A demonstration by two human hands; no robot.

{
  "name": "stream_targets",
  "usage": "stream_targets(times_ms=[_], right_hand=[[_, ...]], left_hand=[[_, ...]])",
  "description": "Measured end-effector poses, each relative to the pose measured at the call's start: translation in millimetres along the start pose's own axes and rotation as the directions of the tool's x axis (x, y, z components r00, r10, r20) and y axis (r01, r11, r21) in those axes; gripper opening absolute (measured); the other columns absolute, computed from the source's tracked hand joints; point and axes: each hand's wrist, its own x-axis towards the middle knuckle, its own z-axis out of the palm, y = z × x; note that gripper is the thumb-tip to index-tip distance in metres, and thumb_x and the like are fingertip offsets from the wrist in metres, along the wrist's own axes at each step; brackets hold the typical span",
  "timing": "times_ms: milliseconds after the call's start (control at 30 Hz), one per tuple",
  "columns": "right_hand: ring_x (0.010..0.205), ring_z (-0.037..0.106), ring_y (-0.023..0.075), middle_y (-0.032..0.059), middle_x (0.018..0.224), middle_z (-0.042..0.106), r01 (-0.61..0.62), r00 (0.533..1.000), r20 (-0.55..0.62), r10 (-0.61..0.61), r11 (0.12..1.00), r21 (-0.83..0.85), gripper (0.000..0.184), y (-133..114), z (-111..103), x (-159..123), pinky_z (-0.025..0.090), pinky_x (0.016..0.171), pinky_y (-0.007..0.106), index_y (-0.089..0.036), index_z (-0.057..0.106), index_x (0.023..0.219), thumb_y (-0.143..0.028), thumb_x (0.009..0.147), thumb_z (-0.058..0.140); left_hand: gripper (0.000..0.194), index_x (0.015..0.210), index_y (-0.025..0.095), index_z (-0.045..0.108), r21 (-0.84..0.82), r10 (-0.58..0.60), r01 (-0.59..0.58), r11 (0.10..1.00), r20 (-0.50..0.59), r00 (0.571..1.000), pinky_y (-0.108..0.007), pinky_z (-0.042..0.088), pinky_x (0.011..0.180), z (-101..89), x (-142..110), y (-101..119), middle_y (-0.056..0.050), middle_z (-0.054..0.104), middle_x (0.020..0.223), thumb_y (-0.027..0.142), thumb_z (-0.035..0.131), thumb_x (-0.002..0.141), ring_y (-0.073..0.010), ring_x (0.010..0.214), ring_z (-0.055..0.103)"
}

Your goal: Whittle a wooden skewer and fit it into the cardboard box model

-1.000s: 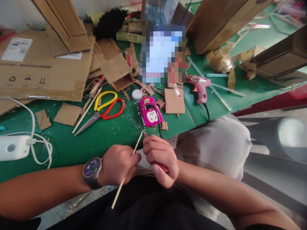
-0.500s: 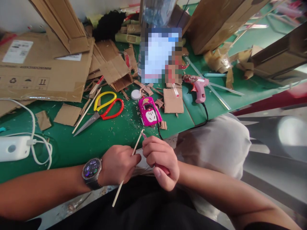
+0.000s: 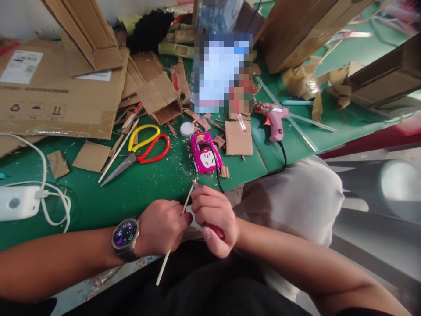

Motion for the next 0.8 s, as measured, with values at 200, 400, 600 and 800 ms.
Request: stream_targets(times_ms=[200,400,600,800], right_hand=[[0.071,0.049,0.0214,0.0053,0.068,0.052,0.021,1.0,0.008,-0.021,0.999,-0.03,0.009,6,0,-1,0.051,0.071,0.041,-0.023,0.045,0.072,-0.029,0.079,0.045],[0.074,0.049,0.0217,0.0058,0.07,0.053,0.028,1.0,0.01,-0.028,0.999,-0.034,0.01,11,-5,-2,0.052,0.075,0.042,-0.023,0.047,0.073,-0.029,0.08,0.045],[0.075,0.051,0.0218,0.0062,0.07,0.054,0.004,1.0,-0.013,-0.003,1.0,0.03,0.01,0,-8,-3,0.051,0.07,0.04,-0.022,0.048,0.073,-0.028,0.08,0.045],[0.076,0.052,0.0222,0.0067,0.07,0.055,-0.01,0.999,-0.037,0.012,0.998,0.062,0.014,-1,-5,-6,0.051,0.069,0.04,-0.022,0.049,0.072,-0.03,0.082,0.045]], left_hand=[[0.017,0.071,0.019,0.061,0.014,0.004,-0.003,1.0,-0.035,0.999,-0.034,0.039,0.049,-0.5,3,1,-0.004,0.06,0.062,0.014,0.049,0.082,-0.0198,0.054,0.057],[0.017,0.068,0.02,0.059,0.046,0.0,0.001,0.999,-0.042,0.999,-0.033,0.034,0.049,-1.8,3,2,-0.003,0.058,0.06,0.013,0.049,0.08,-0.0187,0.052,0.055],[0.022,0.068,0.02,0.058,0.039,-0.006,0.008,0.999,-0.056,0.998,-0.033,0.033,0.049,0.1,2,0,-0.003,0.057,0.06,0.018,0.048,0.086,-0.0173,0.052,0.053],[0.019,0.07,0.02,0.058,0.024,-0.009,0.01,1.0,-0.038,0.999,-0.034,0.035,0.051,1.3,2,-1,-0.002,0.058,0.062,0.018,0.047,0.085,-0.0179,0.054,0.054]])
